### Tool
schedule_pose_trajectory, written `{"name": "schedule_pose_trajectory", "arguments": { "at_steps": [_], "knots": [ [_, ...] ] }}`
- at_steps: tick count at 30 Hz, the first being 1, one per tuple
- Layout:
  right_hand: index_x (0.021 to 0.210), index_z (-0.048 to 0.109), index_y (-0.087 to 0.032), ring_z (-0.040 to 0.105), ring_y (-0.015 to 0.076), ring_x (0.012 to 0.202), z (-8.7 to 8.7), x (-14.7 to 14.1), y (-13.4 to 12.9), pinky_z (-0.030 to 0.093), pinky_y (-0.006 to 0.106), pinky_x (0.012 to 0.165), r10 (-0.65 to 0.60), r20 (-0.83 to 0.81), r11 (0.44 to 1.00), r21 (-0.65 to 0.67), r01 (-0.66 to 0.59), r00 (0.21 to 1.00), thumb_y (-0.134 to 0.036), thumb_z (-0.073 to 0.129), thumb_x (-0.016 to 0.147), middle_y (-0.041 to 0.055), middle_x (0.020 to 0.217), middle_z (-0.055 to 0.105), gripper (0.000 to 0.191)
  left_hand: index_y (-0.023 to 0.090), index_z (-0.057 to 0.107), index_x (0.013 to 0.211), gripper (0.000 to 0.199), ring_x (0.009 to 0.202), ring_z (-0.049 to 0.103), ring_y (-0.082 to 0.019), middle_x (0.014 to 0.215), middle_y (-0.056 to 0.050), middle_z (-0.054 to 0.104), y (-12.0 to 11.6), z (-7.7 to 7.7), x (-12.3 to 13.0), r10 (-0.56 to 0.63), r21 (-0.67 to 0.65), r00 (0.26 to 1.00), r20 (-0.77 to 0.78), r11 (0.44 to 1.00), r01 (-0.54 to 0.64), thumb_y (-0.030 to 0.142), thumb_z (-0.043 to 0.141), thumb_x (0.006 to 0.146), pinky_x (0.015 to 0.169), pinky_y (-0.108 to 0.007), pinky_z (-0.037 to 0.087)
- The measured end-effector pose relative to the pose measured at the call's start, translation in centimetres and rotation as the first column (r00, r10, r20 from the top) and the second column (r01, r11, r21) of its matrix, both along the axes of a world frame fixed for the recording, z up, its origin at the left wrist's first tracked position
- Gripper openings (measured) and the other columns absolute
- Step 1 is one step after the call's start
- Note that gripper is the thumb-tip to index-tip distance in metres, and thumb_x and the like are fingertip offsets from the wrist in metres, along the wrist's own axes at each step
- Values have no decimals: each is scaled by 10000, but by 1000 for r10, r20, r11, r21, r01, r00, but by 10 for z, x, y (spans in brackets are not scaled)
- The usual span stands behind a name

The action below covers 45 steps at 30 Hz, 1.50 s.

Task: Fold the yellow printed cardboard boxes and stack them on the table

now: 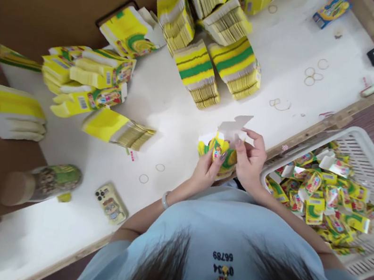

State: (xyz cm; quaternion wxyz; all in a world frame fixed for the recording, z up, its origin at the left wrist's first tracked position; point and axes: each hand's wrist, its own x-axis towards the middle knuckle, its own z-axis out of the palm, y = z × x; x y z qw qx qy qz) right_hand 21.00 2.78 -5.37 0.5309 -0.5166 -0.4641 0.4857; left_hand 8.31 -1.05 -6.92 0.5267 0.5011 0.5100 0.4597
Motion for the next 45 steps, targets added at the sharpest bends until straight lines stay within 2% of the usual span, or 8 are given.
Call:
{"name": "schedule_pose_trajectory", "arguments": {
  "at_steps": [6,10,14,18,23,31,41,45],
  "knots": [
    [1143,654,-262,719,169,731,-7,23,-23,607,300,671,57,116,994,84,-67,992,-490,728,940,48,920,759,314,379,95,1631,730,928,759,-187,1253,-99,718,-23,-6,-2,-18,-28,970,244,999,26,526,528,1061,834,-369,641],
    [1074,744,-243,732,168,762,-8,40,-30,612,288,684,240,162,969,19,-246,957,-442,678,975,42,939,783,232,299,362,1495,512,714,685,-124,1046,-50,729,-33,-8,-14,-153,-68,953,260,982,176,499,547,1061,658,-260,573],
    [863,719,-220,615,124,596,-9,43,-30,523,230,544,271,200,962,-22,-272,942,-441,626,1013,-1,727,690,283,232,600,1167,274,885,683,-146,1027,-48,711,-26,-4,-19,-124,-23,982,143,991,129,481,560,1059,775,-257,558],
    [1075,746,-243,748,184,804,-14,47,-26,622,287,677,174,304,974,88,-209,937,-432,629,1012,78,997,784,231,289,520,1426,425,814,696,-145,1053,-47,742,-20,-2,-17,-66,-6,989,134,998,68,513,522,1065,710,-255,566],
    [1232,772,-294,762,275,1163,-16,70,-20,642,439,1010,458,403,795,214,-568,793,-570,711,937,99,1267,786,408,224,630,1449,570,897,750,-210,1171,-115,789,-19,0,-23,-157,-54,987,23,986,158,590,409,1073,756,-308,619],
    [1371,561,-262,776,173,892,8,59,-26,664,308,770,639,-71,728,-266,-632,766,-296,704,930,57,1141,770,464,219,656,1444,509,1106,761,-236,1344,-125,754,-14,7,-27,-206,-52,973,-104,978,202,513,510,1056,982,-367,613],
    [1297,684,-236,752,152,784,10,66,-19,649,299,715,630,-150,715,-271,-644,762,-335,743,889,41,1025,799,425,256,637,1461,479,1173,715,-246,1306,-106,751,-16,6,-26,-233,-25,966,-114,972,232,484,447,1084,1050,-400,557],
    [1148,793,-246,779,183,846,5,66,-21,671,342,735,555,-152,763,-299,-573,818,-482,731,914,52,1051,830,338,265,622,1465,468,1064,666,-236,1153,-107,711,1,0,-40,-235,129,914,-331,948,291,445,388,1101,964,-390,541]
  ]
}}
